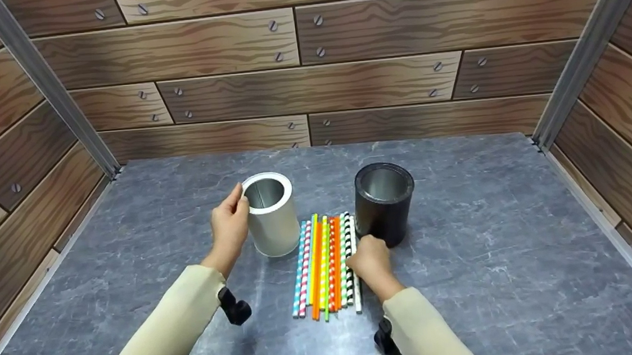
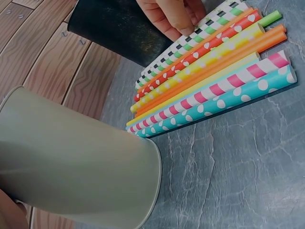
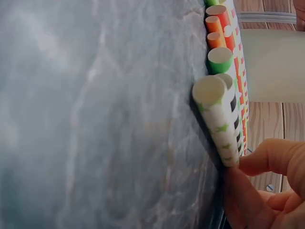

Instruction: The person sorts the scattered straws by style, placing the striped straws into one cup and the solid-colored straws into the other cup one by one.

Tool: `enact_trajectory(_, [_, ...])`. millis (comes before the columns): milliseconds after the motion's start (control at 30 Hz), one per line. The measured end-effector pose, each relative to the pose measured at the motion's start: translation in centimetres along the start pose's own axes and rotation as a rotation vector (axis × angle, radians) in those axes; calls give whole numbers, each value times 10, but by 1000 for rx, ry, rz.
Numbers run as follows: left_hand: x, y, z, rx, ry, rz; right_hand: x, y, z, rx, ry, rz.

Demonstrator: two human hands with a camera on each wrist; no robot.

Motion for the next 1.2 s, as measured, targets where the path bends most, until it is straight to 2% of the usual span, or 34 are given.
enact_trajectory(233, [0,0,-3,-11,-19,1,-5,0,1,11,4,-115])
enact_trajectory(433, [2,-1,-3,-5,-11,18,-4,1,2,12,40,-135])
enact_trajectory(600, [3,-2,-3,10,8,18,1,1,2,0,66,-86])
enact_trajectory(933, [0,1,-4,9,2,-9,10,2,1,-14,129,51])
enact_trajectory(1200, [-3,1,-4,24,3,18,2,-1,-2,-24,123,138])
Point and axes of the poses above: each hand's wrist, its own z-axis towards the middle knuckle, its own y-axis out of the palm, x = y × z, the point moved 7 cm from there along z, towards the middle knuckle, and after that the axes turned 3 degrees about -z, right-handed, at the moved point
